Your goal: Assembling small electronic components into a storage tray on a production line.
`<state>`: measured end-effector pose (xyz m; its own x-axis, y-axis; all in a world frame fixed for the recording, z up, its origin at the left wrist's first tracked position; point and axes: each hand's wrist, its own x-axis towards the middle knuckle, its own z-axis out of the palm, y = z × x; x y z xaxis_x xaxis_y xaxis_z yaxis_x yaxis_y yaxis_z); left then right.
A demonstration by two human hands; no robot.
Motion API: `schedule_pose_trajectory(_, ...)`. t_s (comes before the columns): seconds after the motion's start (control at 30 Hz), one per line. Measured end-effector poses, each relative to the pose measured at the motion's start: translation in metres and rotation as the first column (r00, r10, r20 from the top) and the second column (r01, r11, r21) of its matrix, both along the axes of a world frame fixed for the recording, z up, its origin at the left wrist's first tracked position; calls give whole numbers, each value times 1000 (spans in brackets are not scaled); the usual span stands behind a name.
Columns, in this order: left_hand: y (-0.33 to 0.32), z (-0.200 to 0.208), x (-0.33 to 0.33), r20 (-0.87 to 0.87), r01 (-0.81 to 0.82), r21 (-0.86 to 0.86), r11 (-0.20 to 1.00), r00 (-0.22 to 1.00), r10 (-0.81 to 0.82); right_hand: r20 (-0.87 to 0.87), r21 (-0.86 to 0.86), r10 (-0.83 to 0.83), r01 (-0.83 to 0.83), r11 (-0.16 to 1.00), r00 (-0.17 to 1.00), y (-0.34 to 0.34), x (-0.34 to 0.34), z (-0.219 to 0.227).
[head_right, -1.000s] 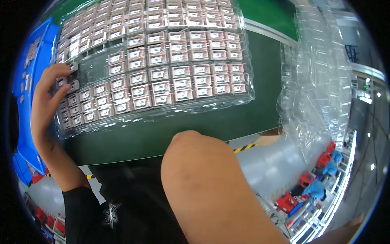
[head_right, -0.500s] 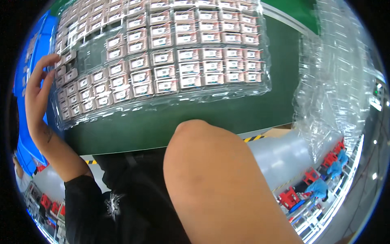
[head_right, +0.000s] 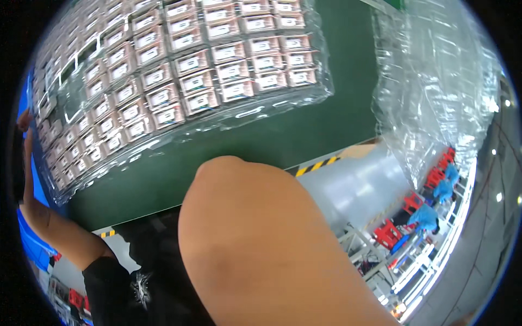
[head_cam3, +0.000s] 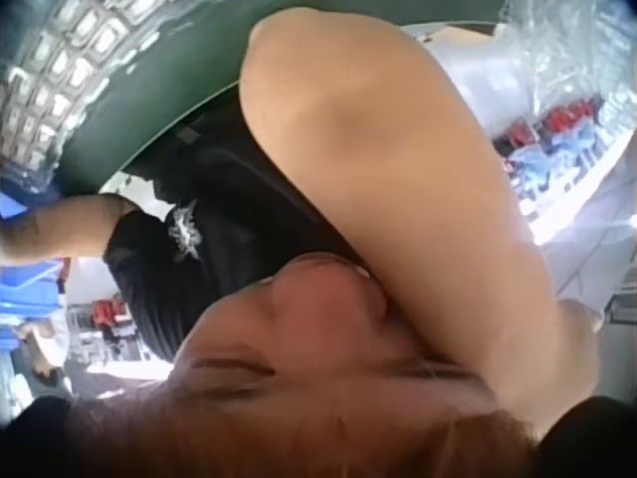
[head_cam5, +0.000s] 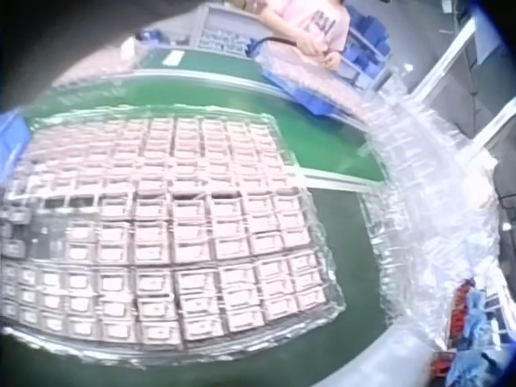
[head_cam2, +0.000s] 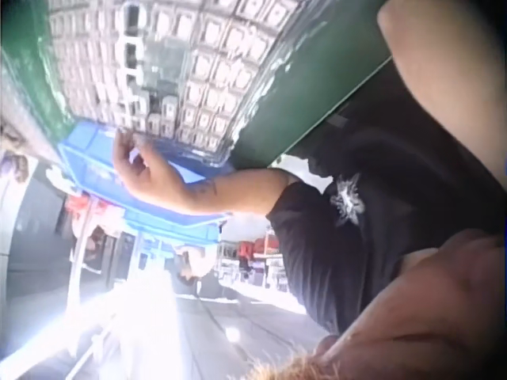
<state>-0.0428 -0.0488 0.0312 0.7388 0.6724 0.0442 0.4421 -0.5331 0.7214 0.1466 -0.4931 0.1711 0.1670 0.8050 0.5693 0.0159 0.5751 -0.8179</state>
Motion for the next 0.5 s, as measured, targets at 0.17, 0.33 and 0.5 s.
schedule_pose_trajectory(0.17,74,36,-26,-24,-68,288,955,997,78,-72,118,127,-118,986,989,68,-19,11)
schedule_pose_trajectory(0.33,12,9,-19,198,-160,199,967,973,120,-41,221,374,-357,908,926,68,7,-16)
schedule_pose_trajectory(0.5,3,20,20,138,-123,125,985,985,105,-45,352,547,-499,792,836,87,20,-24)
